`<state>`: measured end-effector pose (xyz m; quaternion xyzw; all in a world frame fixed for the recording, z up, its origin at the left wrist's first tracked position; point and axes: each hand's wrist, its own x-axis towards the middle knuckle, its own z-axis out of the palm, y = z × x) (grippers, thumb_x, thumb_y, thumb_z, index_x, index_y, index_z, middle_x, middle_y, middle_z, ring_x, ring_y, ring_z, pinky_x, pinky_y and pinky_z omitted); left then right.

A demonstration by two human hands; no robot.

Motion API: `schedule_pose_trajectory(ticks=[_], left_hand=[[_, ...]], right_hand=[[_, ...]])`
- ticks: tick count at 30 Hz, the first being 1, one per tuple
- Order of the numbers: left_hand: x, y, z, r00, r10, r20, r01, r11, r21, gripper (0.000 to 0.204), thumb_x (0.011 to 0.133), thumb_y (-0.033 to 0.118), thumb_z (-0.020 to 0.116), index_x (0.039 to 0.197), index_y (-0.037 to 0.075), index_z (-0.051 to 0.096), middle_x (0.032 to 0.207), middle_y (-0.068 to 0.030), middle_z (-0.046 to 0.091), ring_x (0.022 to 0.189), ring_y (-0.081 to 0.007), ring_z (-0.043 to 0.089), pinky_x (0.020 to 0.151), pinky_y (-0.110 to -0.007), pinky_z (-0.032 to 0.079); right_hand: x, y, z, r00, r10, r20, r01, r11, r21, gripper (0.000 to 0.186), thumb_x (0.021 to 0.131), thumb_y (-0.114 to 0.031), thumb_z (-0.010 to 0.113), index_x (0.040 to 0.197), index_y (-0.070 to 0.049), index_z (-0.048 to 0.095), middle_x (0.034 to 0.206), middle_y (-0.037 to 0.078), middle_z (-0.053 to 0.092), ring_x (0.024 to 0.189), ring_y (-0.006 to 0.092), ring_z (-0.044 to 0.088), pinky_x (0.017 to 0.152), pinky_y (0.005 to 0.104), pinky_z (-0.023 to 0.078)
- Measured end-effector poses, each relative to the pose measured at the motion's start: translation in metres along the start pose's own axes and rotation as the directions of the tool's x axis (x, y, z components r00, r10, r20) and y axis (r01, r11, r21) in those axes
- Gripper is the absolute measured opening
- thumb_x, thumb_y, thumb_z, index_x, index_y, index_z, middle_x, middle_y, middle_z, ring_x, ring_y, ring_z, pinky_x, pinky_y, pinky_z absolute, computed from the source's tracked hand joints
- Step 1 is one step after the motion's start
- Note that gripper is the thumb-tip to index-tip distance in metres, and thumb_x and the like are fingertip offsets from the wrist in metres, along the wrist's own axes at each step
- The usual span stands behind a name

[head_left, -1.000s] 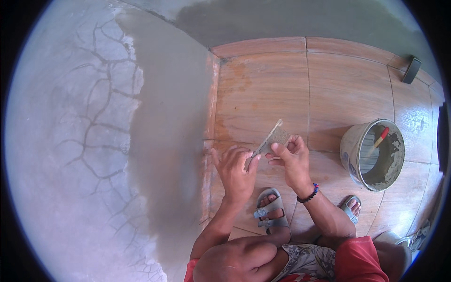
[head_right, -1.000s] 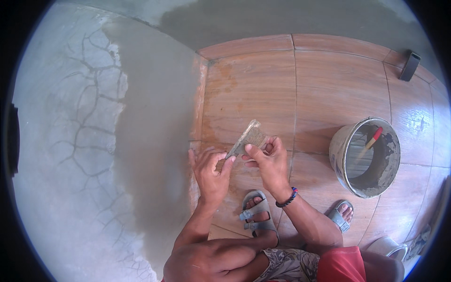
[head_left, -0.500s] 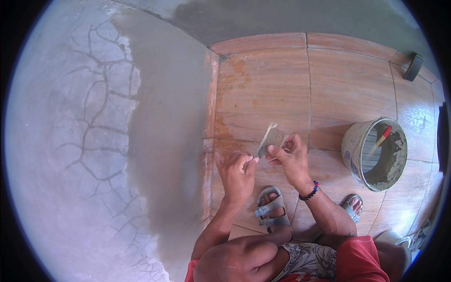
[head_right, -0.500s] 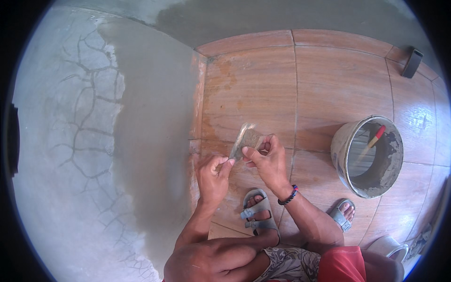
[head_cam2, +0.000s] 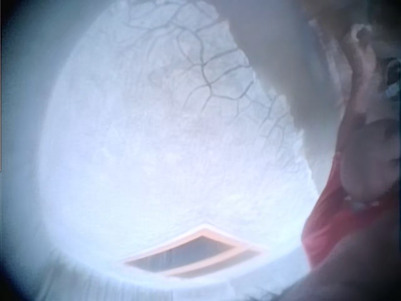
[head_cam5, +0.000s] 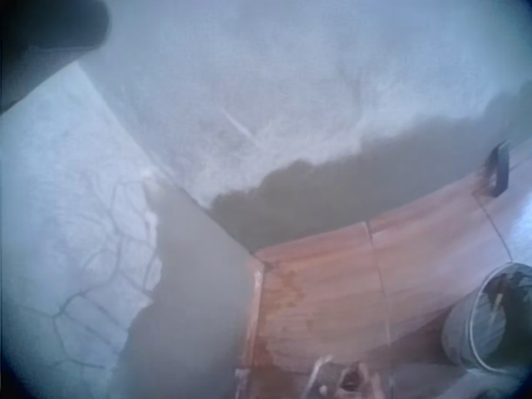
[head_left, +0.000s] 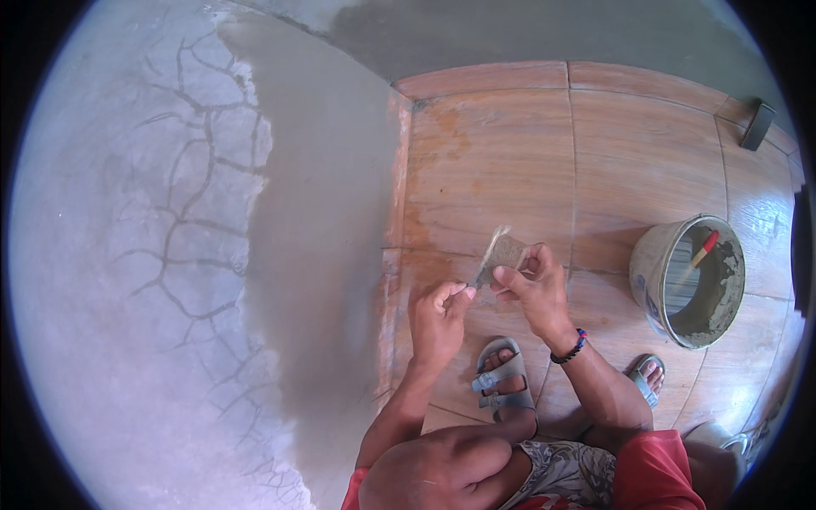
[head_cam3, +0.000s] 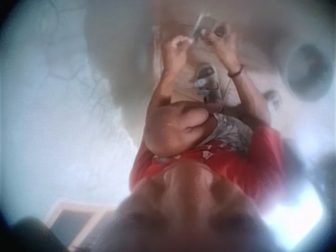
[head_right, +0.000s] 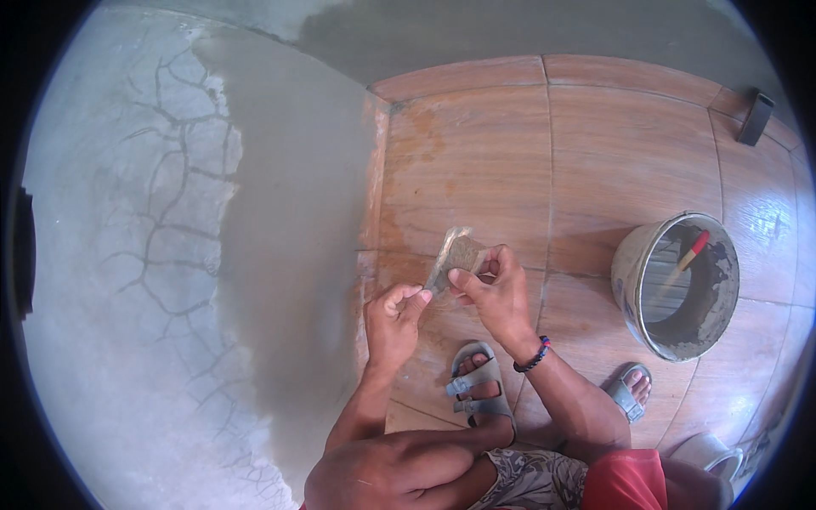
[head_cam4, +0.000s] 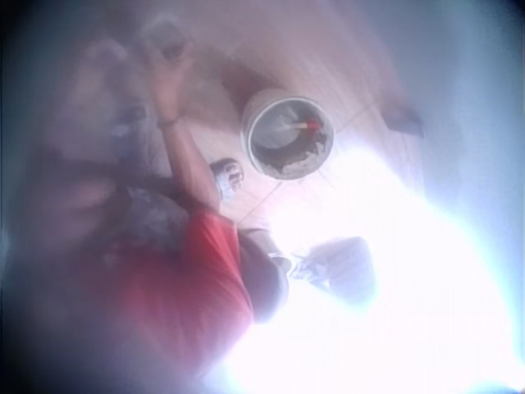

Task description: The person scoops plaster from a bucket using a trowel and applies it to a wall. They smooth the plaster on the wall surface, repeatedly loading the tool and spreading the material to cover the existing cracks.

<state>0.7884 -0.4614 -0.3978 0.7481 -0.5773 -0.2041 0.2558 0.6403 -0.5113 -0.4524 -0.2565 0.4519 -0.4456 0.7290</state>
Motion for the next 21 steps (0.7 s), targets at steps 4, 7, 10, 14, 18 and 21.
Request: schedule_pose_trajectory(ticks=[4, 7, 10, 14, 18, 21], left_hand=[[-0.001, 0.0, 0.01, 0.993, -0.088, -0.075, 0.075, 0.985, -0.158, 0.015, 0.083, 0.013, 0.071, 0.087, -0.001, 0.07, 0.081, -0.0158, 0.069, 0.077, -0.0288, 0.064, 0.08, -0.04, 0.047], [-0.001, -0.005, 0.017, 0.985, -0.152, -0.077, 0.113, 0.922, -0.371, 0.011, 0.085, 0.007, 0.069, 0.09, -0.003, 0.071, 0.083, -0.0114, 0.071, 0.078, -0.0163, 0.064, 0.074, -0.031, 0.05], [0.006, 0.004, 0.002, 0.966, -0.217, -0.143, 0.131, 0.882, -0.453, 0.007, 0.085, 0.003, 0.067, 0.088, -0.002, 0.071, 0.085, -0.0065, 0.071, 0.081, -0.0117, 0.062, 0.077, -0.026, 0.05], [0.028, 0.019, -0.011, 0.995, -0.066, -0.07, 0.023, 0.873, -0.487, 0.004, 0.083, 0.001, 0.07, 0.08, 0.001, 0.067, 0.083, -0.0061, 0.07, 0.082, -0.0126, 0.064, 0.096, -0.035, 0.043], [0.048, 0.076, -0.011, 0.969, 0.233, 0.081, -0.187, 0.91, -0.37, 0.01, 0.08, 0.001, 0.072, 0.075, 0.003, 0.063, 0.08, -0.0048, 0.07, 0.083, -0.0174, 0.066, 0.108, -0.045, 0.032], [0.061, 0.118, -0.011, 0.854, 0.471, 0.222, -0.42, 0.875, -0.24, 0.01, 0.081, 0.004, 0.071, 0.075, 0.003, 0.063, 0.079, -0.005, 0.07, 0.081, -0.0232, 0.066, 0.108, -0.048, 0.032]], right_hand=[[0.001, -0.005, -0.002, 1.0, -0.017, 0.0, 0.017, 1.0, 0.003, 0.036, 0.082, -0.01, 0.075, 0.097, 0.001, 0.044, 0.085, 0.014, 0.061, 0.072, 0.0209, 0.069, 0.054, 0.0278, 0.058], [0.0, -0.006, -0.011, 1.0, 0.003, -0.025, -0.003, 1.0, 0.012, 0.037, 0.083, -0.013, 0.075, 0.097, 0.002, 0.044, 0.083, 0.014, 0.062, 0.072, 0.0193, 0.068, 0.056, 0.0278, 0.058], [0.0, -0.008, -0.014, 0.997, 0.045, -0.055, -0.039, 0.994, 0.106, 0.041, 0.082, -0.013, 0.075, 0.104, 0.002, 0.045, 0.088, 0.013, 0.062, 0.074, 0.0212, 0.068, 0.059, 0.0302, 0.058], [0.002, -0.003, -0.037, 0.999, 0.006, -0.051, -0.013, 0.99, -0.142, 0.043, 0.08, -0.014, 0.076, 0.106, 0.003, 0.046, 0.087, 0.016, 0.063, 0.073, 0.0206, 0.068, 0.056, 0.0302, 0.055], [-0.007, 0.002, -0.059, 0.996, -0.056, 0.075, 0.09, 0.788, -0.609, 0.048, 0.075, -0.018, 0.079, 0.104, 0.004, 0.048, 0.085, 0.019, 0.064, 0.079, 0.0282, 0.068, 0.065, 0.0371, 0.053], [-0.025, -0.006, -0.066, 0.987, 0.014, 0.158, 0.112, 0.644, -0.757, 0.048, 0.073, -0.023, 0.078, 0.103, 0.004, 0.051, 0.089, 0.023, 0.064, 0.087, 0.0364, 0.066, 0.074, 0.0429, 0.052]])
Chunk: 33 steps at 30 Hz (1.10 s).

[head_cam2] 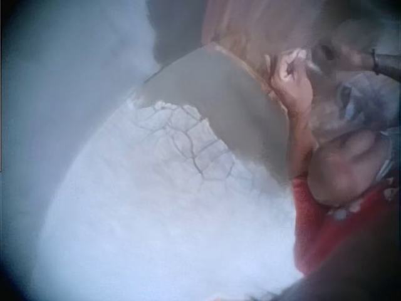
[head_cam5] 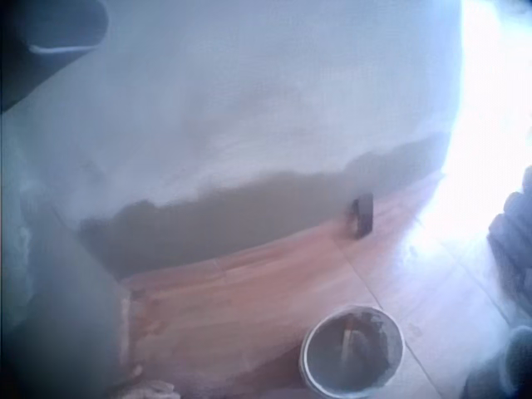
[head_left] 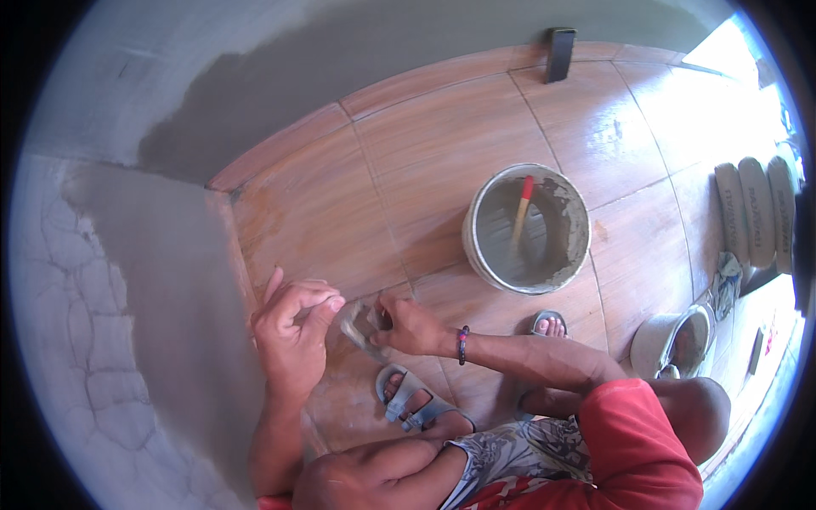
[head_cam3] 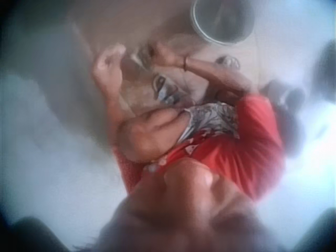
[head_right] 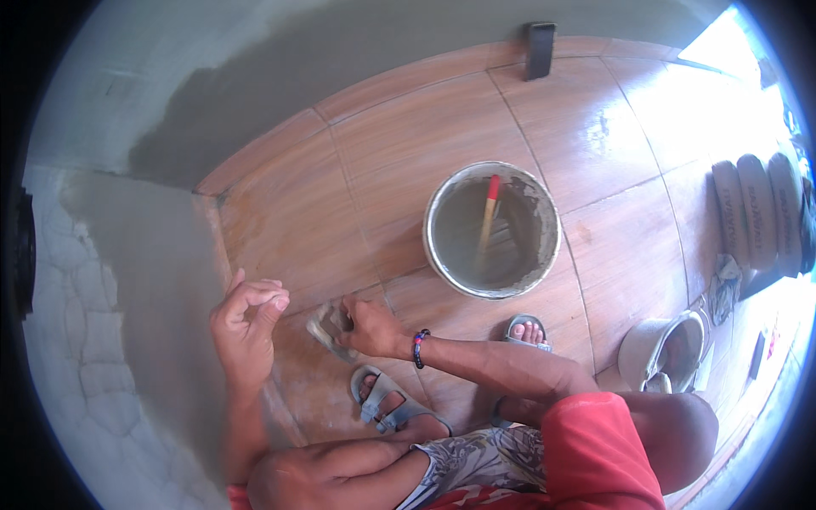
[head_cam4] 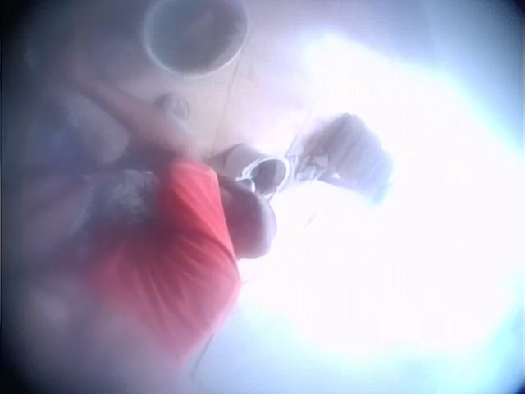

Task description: The person scoops plaster from a bucket using a trowel and applies it to a wall. They smooth the plaster on the wall surface, repeatedly loading the tool and spreading the material to cover the existing cracks.

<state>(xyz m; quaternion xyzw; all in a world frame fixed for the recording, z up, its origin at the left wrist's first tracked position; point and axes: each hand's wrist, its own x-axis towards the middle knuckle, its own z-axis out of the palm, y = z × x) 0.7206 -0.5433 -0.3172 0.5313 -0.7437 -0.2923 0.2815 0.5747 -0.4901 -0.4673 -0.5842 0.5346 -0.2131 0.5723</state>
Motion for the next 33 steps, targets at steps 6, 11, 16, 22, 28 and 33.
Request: schedule_pose_trajectory(ticks=[6, 11, 16, 22, 28, 33], left_hand=[[0.045, 0.041, 0.03, 0.914, 0.194, 0.357, -0.247, 0.963, 0.109, 0.008, 0.081, 0.007, 0.068, 0.075, 0.003, 0.065, 0.077, -0.007, 0.069, 0.078, -0.0236, 0.065, 0.108, -0.05, 0.031], [0.066, 0.056, 0.047, 0.79, 0.357, 0.499, -0.474, 0.871, 0.127, 0.013, 0.087, 0.013, 0.065, 0.075, 0.008, 0.062, 0.072, -0.0062, 0.064, 0.077, -0.0258, 0.061, 0.104, -0.053, 0.033], [0.082, 0.078, 0.063, 0.688, 0.432, 0.583, -0.59, 0.8, 0.104, 0.014, 0.088, 0.014, 0.062, 0.075, 0.008, 0.061, 0.072, -0.0077, 0.064, 0.076, -0.0262, 0.061, 0.104, -0.054, 0.033], [0.1, 0.111, 0.055, 0.587, 0.455, 0.67, -0.704, 0.696, 0.144, 0.012, 0.085, 0.012, 0.064, 0.075, 0.007, 0.062, 0.073, -0.0098, 0.065, 0.077, -0.0266, 0.063, 0.104, -0.055, 0.034], [0.09, 0.125, 0.114, 0.384, 0.493, 0.781, -0.758, 0.651, -0.039, 0.008, 0.083, 0.01, 0.066, 0.077, 0.007, 0.063, 0.073, -0.0098, 0.065, 0.076, -0.026, 0.063, 0.104, -0.053, 0.035], [0.062, 0.151, 0.159, 0.203, 0.569, 0.797, -0.767, 0.599, -0.232, 0.006, 0.082, 0.013, 0.067, 0.079, 0.009, 0.064, 0.075, -0.0079, 0.064, 0.08, -0.0242, 0.063, 0.102, -0.052, 0.037]], right_hand=[[-0.052, 0.031, -0.031, 0.983, -0.036, 0.182, 0.086, 0.958, -0.275, 0.038, 0.077, -0.016, 0.066, 0.109, 0.003, 0.054, 0.093, 0.026, 0.065, 0.094, 0.0416, 0.064, 0.082, 0.048, 0.051], [-0.111, -0.012, -0.106, 0.87, 0.181, 0.459, 0.071, 0.875, -0.48, 0.036, 0.082, -0.014, 0.06, 0.113, 0.003, 0.055, 0.101, 0.026, 0.066, 0.096, 0.0399, 0.065, 0.083, 0.0472, 0.053], [-0.187, -0.022, -0.198, 0.809, 0.39, 0.439, -0.03, 0.774, -0.633, 0.03, 0.085, -0.02, 0.06, 0.106, 0.001, 0.058, 0.094, 0.021, 0.068, 0.09, 0.0376, 0.067, 0.08, 0.0457, 0.053], [-0.243, -0.029, -0.267, 0.918, 0.395, -0.047, -0.34, 0.717, -0.609, 0.034, 0.084, -0.029, 0.066, 0.102, -0.001, 0.058, 0.091, 0.019, 0.067, 0.089, 0.0364, 0.066, 0.078, 0.0443, 0.053], [-0.278, 0.037, -0.241, 0.816, 0.386, -0.43, -0.523, 0.809, -0.266, 0.039, 0.077, -0.023, 0.068, 0.106, 0.0, 0.057, 0.091, 0.025, 0.066, 0.089, 0.0403, 0.065, 0.077, 0.0459, 0.053], [-0.261, 0.097, -0.163, 0.821, 0.323, -0.471, -0.434, 0.889, -0.145, 0.034, 0.08, -0.021, 0.066, 0.102, 0.0, 0.054, 0.097, 0.024, 0.062, 0.092, 0.0413, 0.061, 0.079, 0.0461, 0.051]])
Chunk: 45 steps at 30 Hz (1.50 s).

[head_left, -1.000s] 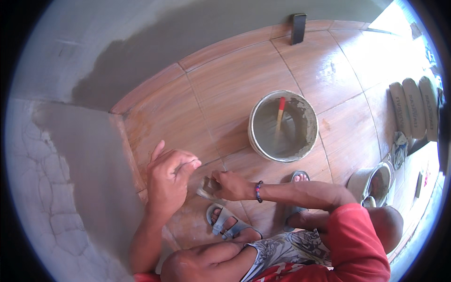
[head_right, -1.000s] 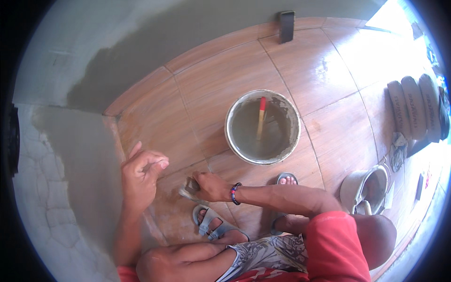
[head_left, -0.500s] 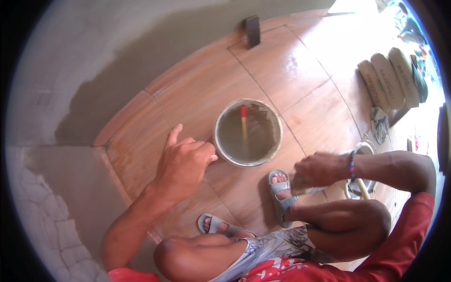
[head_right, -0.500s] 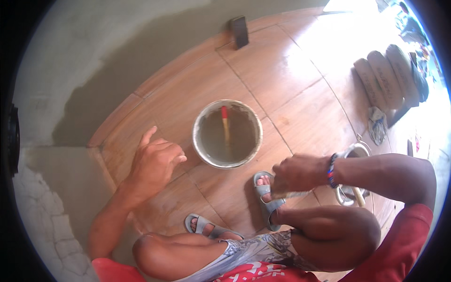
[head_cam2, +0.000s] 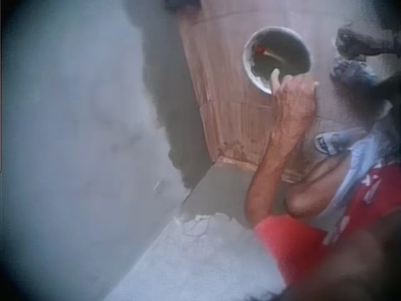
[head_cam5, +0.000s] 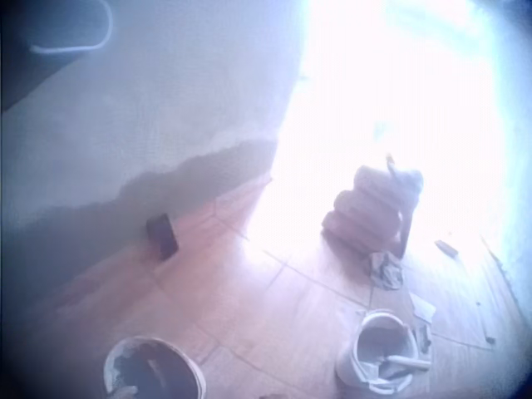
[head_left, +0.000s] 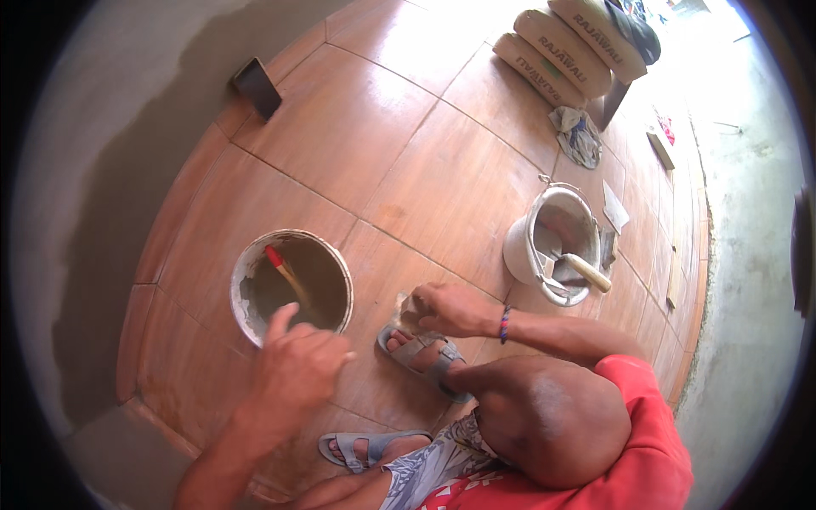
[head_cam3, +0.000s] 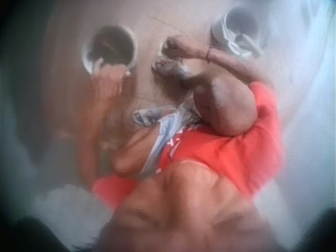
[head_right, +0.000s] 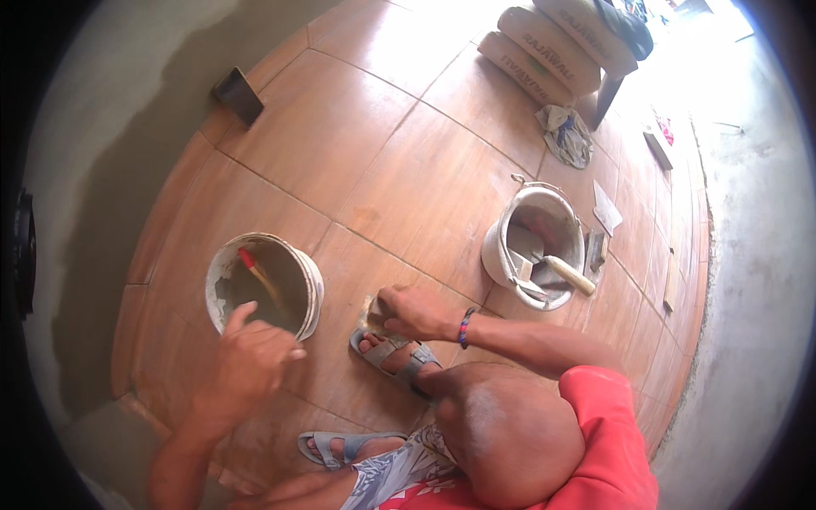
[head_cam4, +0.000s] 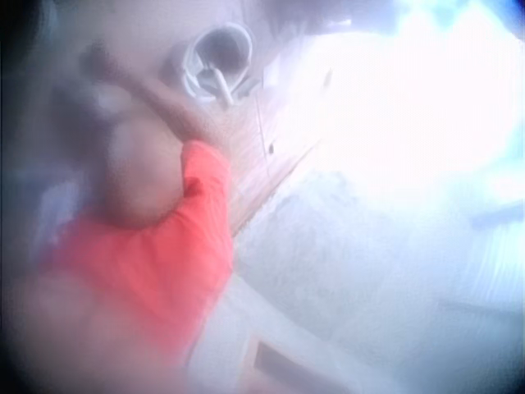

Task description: The person scoops plaster from a bucket using a trowel and applies it to a wall. They smooth the plaster on the wall surface, repeatedly loading the tool and spreading the material to cover the existing cracks.

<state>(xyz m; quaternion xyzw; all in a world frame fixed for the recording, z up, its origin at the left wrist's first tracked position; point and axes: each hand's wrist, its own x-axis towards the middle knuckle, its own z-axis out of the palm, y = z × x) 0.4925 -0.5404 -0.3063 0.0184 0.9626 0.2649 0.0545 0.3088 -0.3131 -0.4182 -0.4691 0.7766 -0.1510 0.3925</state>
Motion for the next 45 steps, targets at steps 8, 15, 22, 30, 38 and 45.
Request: schedule_pose_trajectory(ticks=[8, 15, 22, 30, 38, 45], left_hand=[[0.178, 0.119, 0.052, 0.817, 0.444, -0.367, -0.518, 0.845, -0.13, 0.011, 0.085, 0.017, 0.062, 0.091, 0.009, 0.064, 0.071, -0.0061, 0.062, 0.075, -0.0237, 0.062, 0.105, -0.053, 0.033], [0.278, 0.177, 0.151, 0.743, 0.408, -0.53, -0.416, 0.902, 0.112, 0.016, 0.088, 0.021, 0.062, 0.096, 0.008, 0.065, 0.084, -0.0077, 0.064, 0.089, -0.0249, 0.061, 0.103, -0.058, 0.032], [0.277, 0.118, 0.121, 0.949, 0.186, -0.256, -0.268, 0.903, -0.337, 0.024, 0.083, 0.025, 0.069, 0.094, 0.004, 0.07, 0.09, -0.0128, 0.066, 0.087, -0.0315, 0.062, 0.098, -0.057, 0.037], [0.264, 0.084, 0.121, 0.944, -0.069, -0.322, -0.137, 0.806, -0.575, 0.03, 0.085, 0.026, 0.069, 0.099, 0.0, 0.069, 0.091, -0.0187, 0.069, 0.082, -0.0347, 0.066, 0.072, -0.038, 0.05], [0.235, 0.036, 0.089, 0.933, -0.26, -0.25, 0.029, 0.746, -0.665, 0.037, 0.09, 0.022, 0.066, 0.118, -0.003, 0.062, 0.095, -0.0199, 0.07, 0.089, -0.0256, 0.069, 0.076, -0.035, 0.054], [0.217, 0.04, 0.083, 0.966, -0.156, -0.206, -0.012, 0.77, -0.638, 0.038, 0.089, 0.017, 0.066, 0.121, -0.003, 0.059, 0.096, -0.0214, 0.069, 0.088, -0.0294, 0.069, 0.077, -0.036, 0.053]], right_hand=[[-0.011, 0.049, 0.063, 0.937, -0.219, -0.273, 0.248, 0.966, 0.077, 0.038, 0.084, -0.02, 0.064, 0.115, -0.001, 0.054, 0.102, 0.019, 0.061, 0.1, 0.0369, 0.059, 0.084, 0.0435, 0.047], [-0.003, 0.028, 0.016, 0.977, 0.09, -0.193, -0.036, 0.962, 0.27, 0.04, 0.082, -0.018, 0.064, 0.115, 0.0, 0.053, 0.104, 0.022, 0.059, 0.101, 0.0381, 0.058, 0.083, 0.045, 0.046], [-0.016, 0.097, 0.025, 0.944, 0.091, -0.318, -0.001, 0.962, 0.271, 0.029, 0.084, -0.02, 0.064, 0.104, 0.001, 0.058, 0.108, 0.023, 0.06, 0.101, 0.0364, 0.058, 0.084, 0.0436, 0.046], [-0.042, 0.071, 0.006, 0.926, 0.107, -0.362, -0.106, 0.994, 0.025, 0.022, 0.084, -0.02, 0.065, 0.091, 0.001, 0.061, 0.086, 0.024, 0.063, 0.082, 0.0388, 0.062, 0.074, 0.046, 0.05], [-0.118, 0.112, -0.138, 0.703, 0.512, -0.494, -0.565, 0.823, 0.05, 0.028, 0.083, -0.026, 0.069, 0.091, 0.0, 0.065, 0.079, 0.021, 0.066, 0.075, 0.0334, 0.066, 0.067, 0.0416, 0.051], [-0.098, 0.184, -0.084, 0.749, 0.575, -0.329, -0.602, 0.798, 0.022, 0.038, 0.082, -0.021, 0.064, 0.112, 0.002, 0.063, 0.105, 0.024, 0.066, 0.098, 0.0374, 0.065, 0.088, 0.042, 0.049]])
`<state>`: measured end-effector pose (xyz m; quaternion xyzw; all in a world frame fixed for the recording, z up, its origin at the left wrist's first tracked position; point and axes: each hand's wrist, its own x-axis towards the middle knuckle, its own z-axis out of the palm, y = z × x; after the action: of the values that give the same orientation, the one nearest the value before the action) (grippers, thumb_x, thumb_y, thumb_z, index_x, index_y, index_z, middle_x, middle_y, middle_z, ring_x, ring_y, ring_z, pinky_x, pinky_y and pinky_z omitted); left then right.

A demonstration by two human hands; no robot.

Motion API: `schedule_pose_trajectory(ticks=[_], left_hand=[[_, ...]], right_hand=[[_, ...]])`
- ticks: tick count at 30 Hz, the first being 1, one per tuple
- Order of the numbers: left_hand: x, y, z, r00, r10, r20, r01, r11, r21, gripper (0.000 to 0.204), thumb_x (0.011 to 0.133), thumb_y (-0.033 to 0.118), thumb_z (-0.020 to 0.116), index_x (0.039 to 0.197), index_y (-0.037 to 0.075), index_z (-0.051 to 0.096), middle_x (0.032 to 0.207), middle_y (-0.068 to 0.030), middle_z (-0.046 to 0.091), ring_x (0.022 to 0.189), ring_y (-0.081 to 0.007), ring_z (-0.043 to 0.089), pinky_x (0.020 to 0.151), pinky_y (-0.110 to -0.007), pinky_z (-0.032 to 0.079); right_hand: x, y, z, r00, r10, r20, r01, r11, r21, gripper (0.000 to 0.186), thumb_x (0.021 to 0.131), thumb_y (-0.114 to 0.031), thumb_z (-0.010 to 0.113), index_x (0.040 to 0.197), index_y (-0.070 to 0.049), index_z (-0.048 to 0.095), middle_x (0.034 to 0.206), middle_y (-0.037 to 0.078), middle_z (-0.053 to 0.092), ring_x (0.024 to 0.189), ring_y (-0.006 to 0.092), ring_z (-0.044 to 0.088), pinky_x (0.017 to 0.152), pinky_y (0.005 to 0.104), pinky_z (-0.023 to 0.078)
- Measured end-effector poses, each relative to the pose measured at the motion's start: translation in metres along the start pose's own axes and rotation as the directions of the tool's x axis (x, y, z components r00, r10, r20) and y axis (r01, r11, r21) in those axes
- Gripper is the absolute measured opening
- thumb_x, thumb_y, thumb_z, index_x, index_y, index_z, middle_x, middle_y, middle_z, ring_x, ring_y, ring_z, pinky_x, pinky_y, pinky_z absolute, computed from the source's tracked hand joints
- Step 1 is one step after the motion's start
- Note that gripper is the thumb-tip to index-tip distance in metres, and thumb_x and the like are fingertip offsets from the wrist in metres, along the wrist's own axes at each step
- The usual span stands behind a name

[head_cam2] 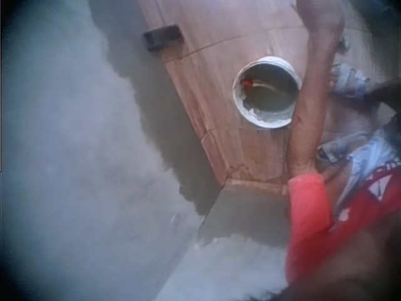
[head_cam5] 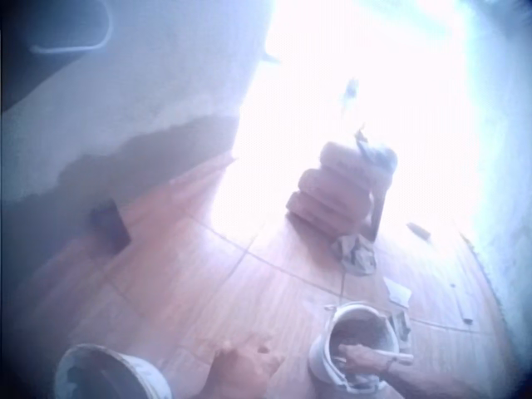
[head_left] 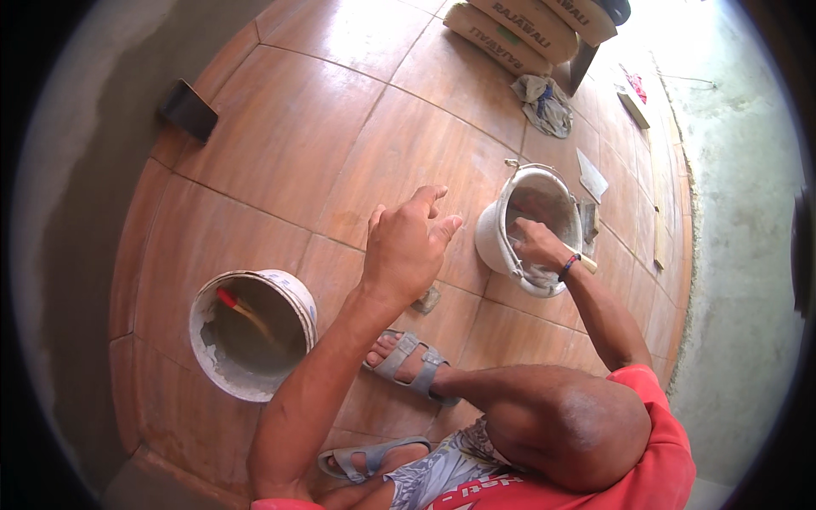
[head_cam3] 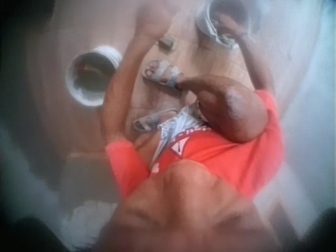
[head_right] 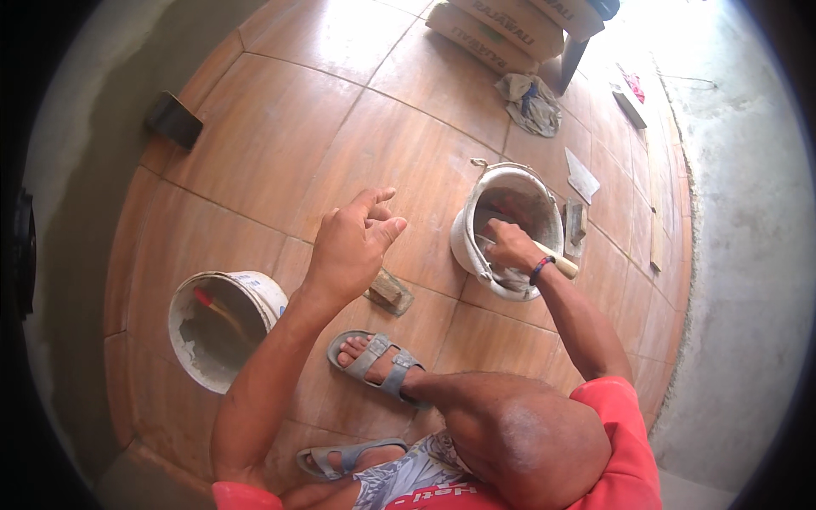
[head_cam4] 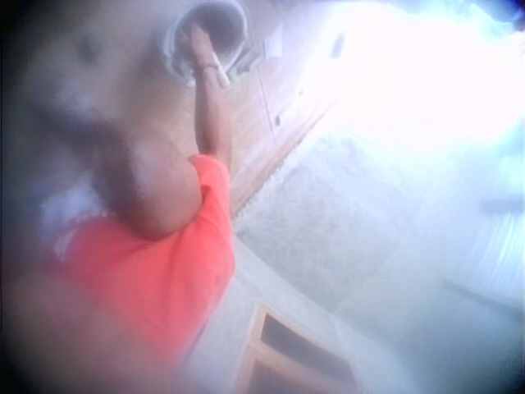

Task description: The person scoops plaster from a bucket using a trowel and applies it to a wall. They smooth the plaster on the wall surface, repeatedly loading the tool and spreading the material to cover the existing cracks.

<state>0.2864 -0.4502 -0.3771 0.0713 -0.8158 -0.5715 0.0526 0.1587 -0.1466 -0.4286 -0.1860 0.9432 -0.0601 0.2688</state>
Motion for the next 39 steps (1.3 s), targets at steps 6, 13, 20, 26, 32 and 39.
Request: schedule_pose_trajectory(ticks=[6, 13, 20, 26, 32, 39], left_hand=[[-0.019, 0.017, -0.043, 1.0, 0.012, 0.008, -0.013, 0.998, 0.054, 0.035, 0.086, 0.012, 0.066, 0.119, 0.0, 0.062, 0.094, -0.02, 0.07, 0.086, -0.0295, 0.068, 0.079, -0.038, 0.052], [-0.048, 0.022, -0.106, 0.999, -0.011, -0.039, 0.018, 0.983, 0.185, 0.033, 0.089, 0.018, 0.063, 0.118, 0.002, 0.061, 0.095, -0.0191, 0.069, 0.092, -0.0358, 0.065, 0.102, -0.05, 0.035], [-0.089, 0.041, -0.147, 0.998, -0.018, -0.067, 0.041, 0.935, 0.353, 0.032, 0.087, 0.012, 0.065, 0.116, 0.002, 0.063, 0.094, -0.0165, 0.07, 0.089, -0.03, 0.066, 0.102, -0.046, 0.037], [-0.116, 0.033, -0.152, 0.973, -0.231, -0.018, 0.231, 0.962, 0.144, 0.034, 0.088, 0.011, 0.063, 0.12, 0.001, 0.06, 0.095, -0.0172, 0.069, 0.091, -0.0283, 0.065, 0.091, -0.037, 0.047], [-0.101, 0.003, -0.121, 0.957, -0.278, 0.08, 0.279, 0.815, -0.508, 0.041, 0.088, 0.003, 0.064, 0.128, -0.002, 0.053, 0.113, -0.0109, 0.065, 0.104, -0.0149, 0.061, 0.091, -0.03, 0.048], [-0.105, 0.002, -0.116, 0.997, -0.046, -0.061, -0.021, 0.605, -0.796, 0.037, 0.086, -0.001, 0.065, 0.122, 0.0, 0.055, 0.106, -0.0047, 0.064, 0.091, -0.0111, 0.06, 0.084, -0.027, 0.051]], right_hand=[[-0.042, 0.074, -0.075, 0.996, 0.021, 0.087, -0.088, 0.392, 0.916, 0.035, 0.093, -0.017, 0.061, 0.124, -0.001, 0.059, 0.105, 0.008, 0.066, 0.086, 0.014, 0.065, 0.073, 0.0273, 0.055], [-0.072, 0.063, -0.074, 0.985, -0.017, -0.169, 0.17, 0.108, 0.979, 0.039, 0.096, -0.018, 0.052, 0.132, -0.003, 0.052, 0.113, 0.009, 0.065, 0.094, 0.0184, 0.066, 0.079, 0.0322, 0.057], [-0.058, -0.016, -0.062, 0.972, -0.134, -0.195, 0.199, 0.018, 0.98, 0.037, 0.097, -0.017, 0.051, 0.131, -0.003, 0.053, 0.11, 0.009, 0.065, 0.094, 0.0178, 0.066, 0.078, 0.0321, 0.057], [-0.043, -0.117, -0.032, 0.95, -0.293, -0.107, 0.116, 0.014, 0.993, 0.035, 0.097, -0.016, 0.05, 0.129, -0.004, 0.055, 0.108, 0.008, 0.066, 0.093, 0.0172, 0.066, 0.077, 0.032, 0.057], [-0.038, -0.189, -0.001, 0.906, -0.423, -0.013, 0.028, 0.031, 0.999, 0.033, 0.098, -0.016, 0.049, 0.128, -0.004, 0.056, 0.106, 0.007, 0.066, 0.093, 0.0167, 0.065, 0.076, 0.0319, 0.057], [-0.043, -0.224, 0.021, 0.883, -0.463, 0.072, -0.016, 0.125, 0.992, 0.032, 0.098, -0.015, 0.048, 0.127, -0.005, 0.057, 0.103, 0.007, 0.066, 0.093, 0.0161, 0.065, 0.075, 0.0317, 0.056]])
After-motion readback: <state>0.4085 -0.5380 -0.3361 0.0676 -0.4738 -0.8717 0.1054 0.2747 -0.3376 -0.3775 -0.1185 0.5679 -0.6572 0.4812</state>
